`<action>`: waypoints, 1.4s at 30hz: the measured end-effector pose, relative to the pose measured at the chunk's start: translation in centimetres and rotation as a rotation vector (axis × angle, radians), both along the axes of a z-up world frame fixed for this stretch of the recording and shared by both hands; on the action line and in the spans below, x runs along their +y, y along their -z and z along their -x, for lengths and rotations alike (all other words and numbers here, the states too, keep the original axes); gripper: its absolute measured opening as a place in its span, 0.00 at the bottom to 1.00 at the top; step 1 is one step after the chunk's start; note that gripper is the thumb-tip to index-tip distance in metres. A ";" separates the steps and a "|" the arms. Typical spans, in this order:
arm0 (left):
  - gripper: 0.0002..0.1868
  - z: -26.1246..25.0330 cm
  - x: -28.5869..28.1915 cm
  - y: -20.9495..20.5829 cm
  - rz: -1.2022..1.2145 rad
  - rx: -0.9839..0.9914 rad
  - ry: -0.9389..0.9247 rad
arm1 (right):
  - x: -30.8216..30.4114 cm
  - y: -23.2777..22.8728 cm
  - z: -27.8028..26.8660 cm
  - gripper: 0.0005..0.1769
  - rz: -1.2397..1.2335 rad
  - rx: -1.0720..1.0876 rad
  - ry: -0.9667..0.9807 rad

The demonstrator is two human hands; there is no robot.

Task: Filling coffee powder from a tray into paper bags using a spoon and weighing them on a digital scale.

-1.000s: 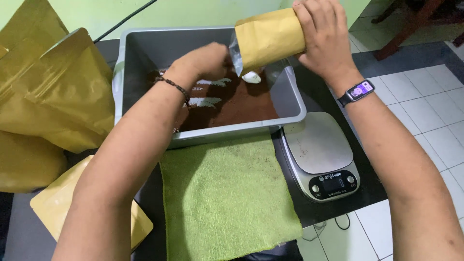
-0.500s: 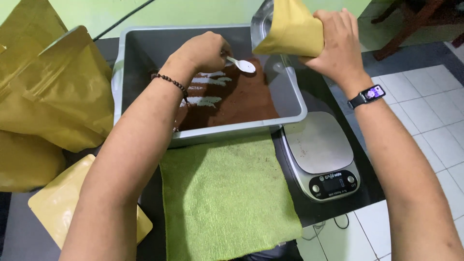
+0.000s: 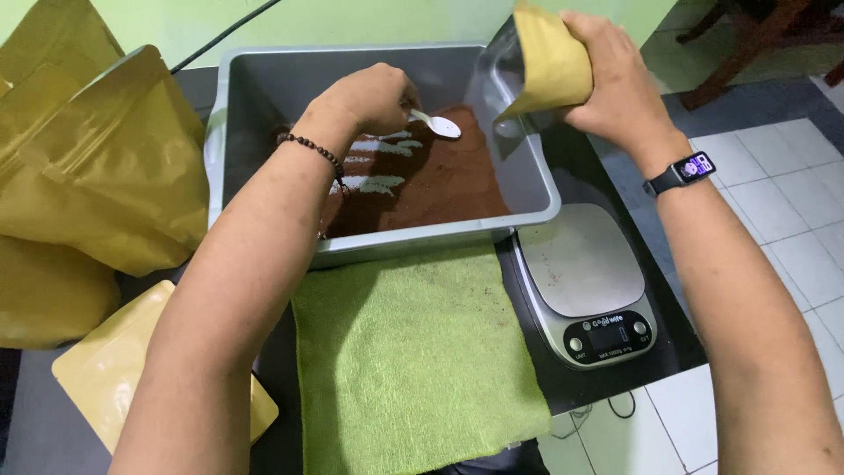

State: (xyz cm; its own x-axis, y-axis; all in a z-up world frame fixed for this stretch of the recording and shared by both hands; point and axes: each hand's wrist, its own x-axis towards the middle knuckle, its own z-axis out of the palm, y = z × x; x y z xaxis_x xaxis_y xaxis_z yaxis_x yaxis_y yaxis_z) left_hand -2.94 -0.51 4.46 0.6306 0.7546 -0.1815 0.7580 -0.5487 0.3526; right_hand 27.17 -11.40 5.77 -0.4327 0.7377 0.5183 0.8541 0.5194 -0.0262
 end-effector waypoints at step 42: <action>0.34 -1.4 2.1 1.9 -0.407 0.251 0.090 | -1.7 0.5 0.0 0.44 0.121 0.057 0.166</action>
